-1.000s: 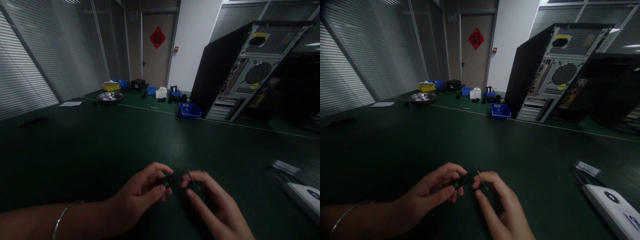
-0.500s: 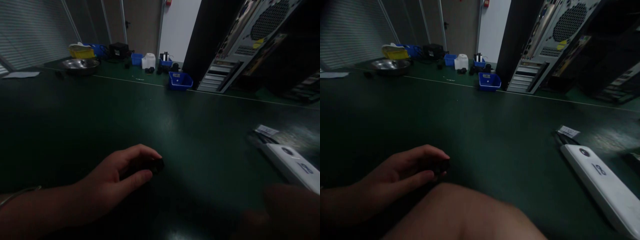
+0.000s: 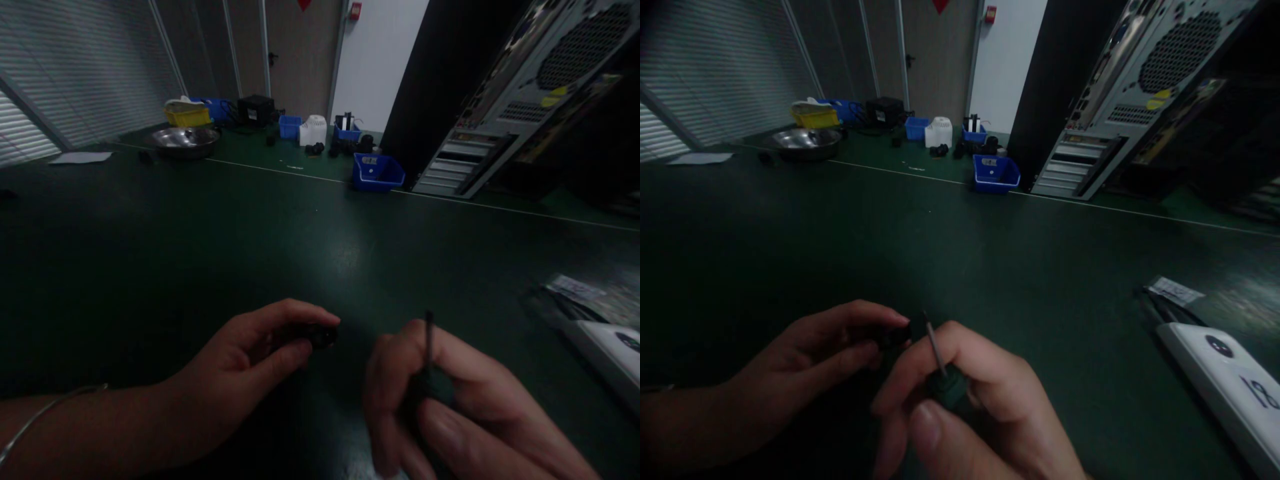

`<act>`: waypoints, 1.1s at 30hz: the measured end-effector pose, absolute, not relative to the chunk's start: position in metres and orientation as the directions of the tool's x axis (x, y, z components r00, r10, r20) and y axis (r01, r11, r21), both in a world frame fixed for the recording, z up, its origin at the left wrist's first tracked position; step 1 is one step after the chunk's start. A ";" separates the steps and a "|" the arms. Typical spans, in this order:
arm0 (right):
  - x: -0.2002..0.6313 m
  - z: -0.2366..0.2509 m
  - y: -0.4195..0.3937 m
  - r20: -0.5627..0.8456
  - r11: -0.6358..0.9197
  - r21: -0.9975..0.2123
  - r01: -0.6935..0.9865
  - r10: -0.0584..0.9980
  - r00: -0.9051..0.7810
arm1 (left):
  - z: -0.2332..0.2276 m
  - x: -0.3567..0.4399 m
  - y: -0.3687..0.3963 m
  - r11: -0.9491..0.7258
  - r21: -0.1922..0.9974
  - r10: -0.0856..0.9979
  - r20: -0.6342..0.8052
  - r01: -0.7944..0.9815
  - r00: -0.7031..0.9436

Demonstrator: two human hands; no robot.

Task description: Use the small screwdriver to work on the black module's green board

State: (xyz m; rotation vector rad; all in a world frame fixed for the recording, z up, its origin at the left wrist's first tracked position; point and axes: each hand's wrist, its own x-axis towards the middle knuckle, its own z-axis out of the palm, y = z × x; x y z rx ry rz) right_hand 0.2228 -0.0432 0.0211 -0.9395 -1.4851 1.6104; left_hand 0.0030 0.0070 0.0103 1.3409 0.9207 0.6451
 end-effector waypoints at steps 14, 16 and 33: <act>0.217 0.012 -0.020 0.333 0.521 -0.768 0.373 0.822 -0.462 | 0.011 0.000 0.009 0.168 0.984 0.843 -0.174 0.058 0.509; 0.217 0.013 -0.019 0.339 0.554 -0.743 0.375 0.795 -0.503 | 0.012 0.000 0.008 0.162 0.985 0.845 -0.167 0.055 0.508; 0.219 0.012 -0.025 0.246 0.567 -0.587 0.577 0.805 -0.541 | 0.014 -0.001 0.010 -0.004 0.995 0.858 -0.047 0.098 0.512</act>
